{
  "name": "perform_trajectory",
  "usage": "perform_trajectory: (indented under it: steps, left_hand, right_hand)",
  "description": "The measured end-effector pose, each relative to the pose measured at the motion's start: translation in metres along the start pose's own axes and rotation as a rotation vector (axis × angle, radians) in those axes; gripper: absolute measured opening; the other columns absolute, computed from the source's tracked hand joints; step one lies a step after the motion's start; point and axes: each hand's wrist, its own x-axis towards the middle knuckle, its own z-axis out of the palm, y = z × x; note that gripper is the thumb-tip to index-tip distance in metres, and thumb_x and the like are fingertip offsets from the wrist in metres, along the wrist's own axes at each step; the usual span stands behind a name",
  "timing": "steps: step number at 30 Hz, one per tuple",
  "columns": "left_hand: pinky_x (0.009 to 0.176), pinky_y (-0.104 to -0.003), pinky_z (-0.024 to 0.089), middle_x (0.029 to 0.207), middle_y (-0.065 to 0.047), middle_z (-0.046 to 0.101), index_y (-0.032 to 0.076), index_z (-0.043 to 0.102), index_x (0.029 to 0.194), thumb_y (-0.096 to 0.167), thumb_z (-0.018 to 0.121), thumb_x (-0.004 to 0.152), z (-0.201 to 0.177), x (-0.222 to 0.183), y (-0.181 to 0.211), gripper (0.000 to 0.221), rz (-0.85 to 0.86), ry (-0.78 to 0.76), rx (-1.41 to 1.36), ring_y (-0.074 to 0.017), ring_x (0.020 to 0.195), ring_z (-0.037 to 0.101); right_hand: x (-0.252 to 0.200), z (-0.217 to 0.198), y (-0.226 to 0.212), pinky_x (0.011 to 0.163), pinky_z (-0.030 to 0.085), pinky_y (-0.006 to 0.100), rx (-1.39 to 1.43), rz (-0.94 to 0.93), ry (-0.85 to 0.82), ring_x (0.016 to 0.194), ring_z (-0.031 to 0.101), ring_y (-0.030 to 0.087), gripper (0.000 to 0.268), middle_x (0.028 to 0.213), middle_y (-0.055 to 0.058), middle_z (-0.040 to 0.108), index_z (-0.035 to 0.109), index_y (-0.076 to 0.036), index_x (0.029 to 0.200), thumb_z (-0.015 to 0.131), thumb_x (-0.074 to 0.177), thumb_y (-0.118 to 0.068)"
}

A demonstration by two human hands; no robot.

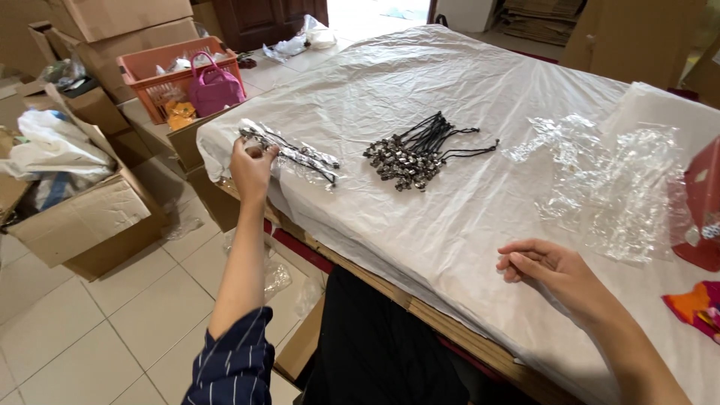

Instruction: Packaging individual necklaces into plastic sleeves at a workstation

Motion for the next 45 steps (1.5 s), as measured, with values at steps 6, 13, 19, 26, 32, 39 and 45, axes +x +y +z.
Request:
perform_trajectory:
  steps: [6,13,19,26,32,39,45]
  left_hand:
    - [0.097,-0.056,0.036,0.11,-0.011,0.071,0.011,0.062,0.106,0.068,0.085,0.077,0.005,0.022,-0.04,0.068,0.063,0.041,0.329,-0.0387,0.116,0.054]
    - [0.079,-0.029,0.054,0.099,-0.007,0.064,0.004,0.057,0.116,0.032,0.085,0.086,-0.021,-0.018,-0.022,0.049,-0.104,-0.151,-0.223,-0.0175,0.082,0.06]
    - [0.098,-0.039,0.061,0.139,-0.02,0.059,-0.002,0.035,0.148,0.031,0.083,0.081,-0.046,-0.053,0.009,0.089,-0.183,-0.164,-0.35,-0.0287,0.116,0.067]
    - [0.114,-0.046,0.049,0.16,-0.018,0.04,0.009,0.015,0.162,0.032,0.077,0.081,-0.072,-0.119,0.007,0.104,-0.549,-0.075,-0.452,-0.033,0.138,0.053]
    - [0.095,-0.048,0.052,0.109,-0.018,0.063,0.001,0.032,0.158,0.016,0.087,0.082,-0.085,-0.215,-0.051,0.095,-0.582,-0.11,-0.742,-0.0311,0.104,0.067]
    - [0.091,-0.037,0.054,0.117,-0.024,0.071,0.008,0.05,0.146,-0.004,0.074,0.079,-0.1,-0.249,-0.127,0.072,-0.844,0.144,-0.951,-0.028,0.101,0.068]
    - [0.104,-0.041,0.047,0.122,-0.021,0.068,0.011,0.035,0.158,0.002,0.074,0.078,-0.12,-0.237,-0.11,0.089,-0.854,0.186,-0.898,-0.0292,0.108,0.065]
  right_hand:
    - [-0.002,0.003,-0.004,0.084,0.054,0.041,-0.025,0.039,0.02,0.084,0.064,0.035,0.028,0.097,0.034,0.072,0.07,0.017,0.117,0.06,0.097,0.001]
    - [0.002,0.0,0.004,0.082,0.053,0.037,-0.107,-0.003,-0.015,0.083,0.066,0.031,0.027,0.097,0.031,0.075,0.073,0.015,0.114,0.062,0.096,-0.001]
    - [-0.003,0.009,-0.005,0.085,0.055,0.041,-0.11,0.025,0.02,0.087,0.068,0.035,0.027,0.097,0.032,0.074,0.073,0.017,0.114,0.062,0.096,0.001]
    - [0.025,0.08,-0.03,0.089,0.062,0.032,-0.434,-0.071,0.041,0.096,0.08,0.024,0.025,0.104,0.017,0.083,0.078,0.0,0.114,0.068,0.093,-0.008]
    - [0.142,0.2,-0.02,0.084,0.055,0.038,-1.59,-1.032,-0.098,0.108,0.065,0.025,0.017,0.106,0.002,0.071,0.075,-0.021,0.1,0.069,0.09,-0.033]
    - [0.234,0.308,-0.013,0.1,0.048,0.049,-1.429,-0.458,0.052,0.122,0.05,0.041,0.064,0.131,0.027,0.06,0.067,0.005,0.12,0.049,0.106,-0.055]
    - [0.22,0.298,-0.017,0.096,0.053,0.036,-0.669,-0.259,0.065,0.109,0.063,0.024,0.024,0.118,0.01,0.069,0.066,-0.009,0.111,0.077,0.091,-0.016]
